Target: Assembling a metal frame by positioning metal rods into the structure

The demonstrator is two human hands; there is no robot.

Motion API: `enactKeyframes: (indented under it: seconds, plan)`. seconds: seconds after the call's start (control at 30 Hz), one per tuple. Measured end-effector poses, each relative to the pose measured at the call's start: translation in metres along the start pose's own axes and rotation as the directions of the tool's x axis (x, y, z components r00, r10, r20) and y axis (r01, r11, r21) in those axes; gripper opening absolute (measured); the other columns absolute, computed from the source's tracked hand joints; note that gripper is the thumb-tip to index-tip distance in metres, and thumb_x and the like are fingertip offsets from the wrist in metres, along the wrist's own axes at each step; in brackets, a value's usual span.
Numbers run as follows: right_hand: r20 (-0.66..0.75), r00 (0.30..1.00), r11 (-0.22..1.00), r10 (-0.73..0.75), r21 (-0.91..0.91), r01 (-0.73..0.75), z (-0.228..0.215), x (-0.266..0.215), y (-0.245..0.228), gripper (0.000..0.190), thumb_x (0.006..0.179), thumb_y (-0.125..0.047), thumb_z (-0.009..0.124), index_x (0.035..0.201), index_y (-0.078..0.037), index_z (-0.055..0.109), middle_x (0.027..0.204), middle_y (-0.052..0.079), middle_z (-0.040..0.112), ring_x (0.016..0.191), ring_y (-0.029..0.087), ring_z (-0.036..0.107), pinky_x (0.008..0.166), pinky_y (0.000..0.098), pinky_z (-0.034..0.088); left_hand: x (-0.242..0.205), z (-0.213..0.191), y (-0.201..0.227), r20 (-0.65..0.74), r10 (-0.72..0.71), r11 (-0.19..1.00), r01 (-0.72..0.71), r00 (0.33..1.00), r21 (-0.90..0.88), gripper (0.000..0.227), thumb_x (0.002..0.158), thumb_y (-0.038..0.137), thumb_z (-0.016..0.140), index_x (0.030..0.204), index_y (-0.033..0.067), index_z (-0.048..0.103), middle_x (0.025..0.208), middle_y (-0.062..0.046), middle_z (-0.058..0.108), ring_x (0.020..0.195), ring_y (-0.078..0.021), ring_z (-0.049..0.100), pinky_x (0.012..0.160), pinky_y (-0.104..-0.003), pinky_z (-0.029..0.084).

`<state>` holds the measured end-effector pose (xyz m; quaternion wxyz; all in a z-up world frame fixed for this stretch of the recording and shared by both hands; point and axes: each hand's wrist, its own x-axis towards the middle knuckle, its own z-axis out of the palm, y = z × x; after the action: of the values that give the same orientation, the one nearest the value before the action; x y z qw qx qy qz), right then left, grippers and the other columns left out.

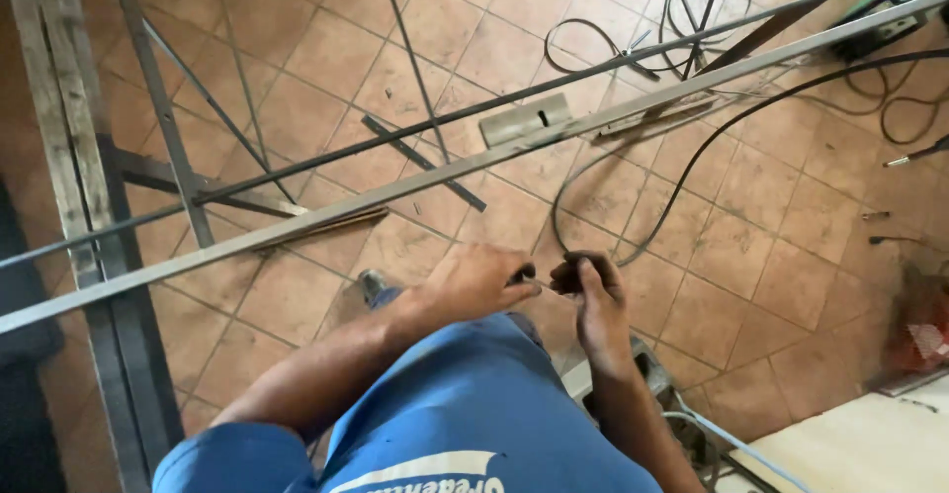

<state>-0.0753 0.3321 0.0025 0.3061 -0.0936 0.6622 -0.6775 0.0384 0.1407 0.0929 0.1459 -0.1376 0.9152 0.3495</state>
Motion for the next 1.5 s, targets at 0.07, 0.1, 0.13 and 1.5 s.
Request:
enactKeyframes:
  seconds: [0.07,0.1,0.13,1.5]
  plan:
    - [-0.007,1.000,1.000,-0.029,0.004,0.029,-0.027,0.007,-0.012,0.029,0.106,-0.025,0.057,0.113,0.001,0.068,0.085,0.021,0.074,0.072,0.026,0.073,0.070,0.0383,0.060,0.021,0.004,0.009,-0.052,-0.016,1.000,0.016,0.999,-0.003,0.038,0.092,0.052,0.063,0.112,0.0215,0.073,0.096,-0.009,0.079,0.096,-0.0358,0.075,0.081,-0.050,0.059]
    - [0.008,0.998,0.998,-0.058,-0.023,0.058,-0.037,0.008,-0.022,0.028,0.107,-0.024,0.057,0.112,0.000,0.069,0.086,0.022,0.074,0.073,0.027,0.073,0.070,0.0386,0.059,0.031,0.011,0.009,-0.084,-0.035,0.993,0.025,0.996,-0.116,0.034,0.090,0.053,0.064,0.107,0.0250,0.073,0.092,-0.006,0.079,0.095,-0.0339,0.075,0.079,-0.047,0.059]
    - [0.023,0.996,0.995,-0.087,-0.050,0.088,-0.045,0.009,-0.030,0.028,0.107,-0.024,0.057,0.110,0.000,0.070,0.087,0.023,0.074,0.074,0.028,0.073,0.071,0.0388,0.057,0.041,0.018,0.008,-0.115,-0.055,0.973,0.027,0.992,-0.229,0.030,0.088,0.053,0.065,0.102,0.0284,0.073,0.087,-0.003,0.078,0.094,-0.0321,0.075,0.077,-0.044,0.060]
    - [0.552,0.748,0.919,0.367,-0.342,-0.199,0.316,0.307,-0.019,0.050,0.104,-0.042,0.056,0.138,-0.008,0.042,0.098,0.021,0.056,0.069,0.031,0.059,0.058,0.0424,0.050,0.089,-0.048,-0.174,-0.007,-0.525,0.723,0.442,0.851,-0.531,0.053,0.082,0.058,0.067,0.119,0.0199,0.074,0.115,-0.008,0.078,0.120,-0.0337,0.067,0.101,-0.050,0.053]
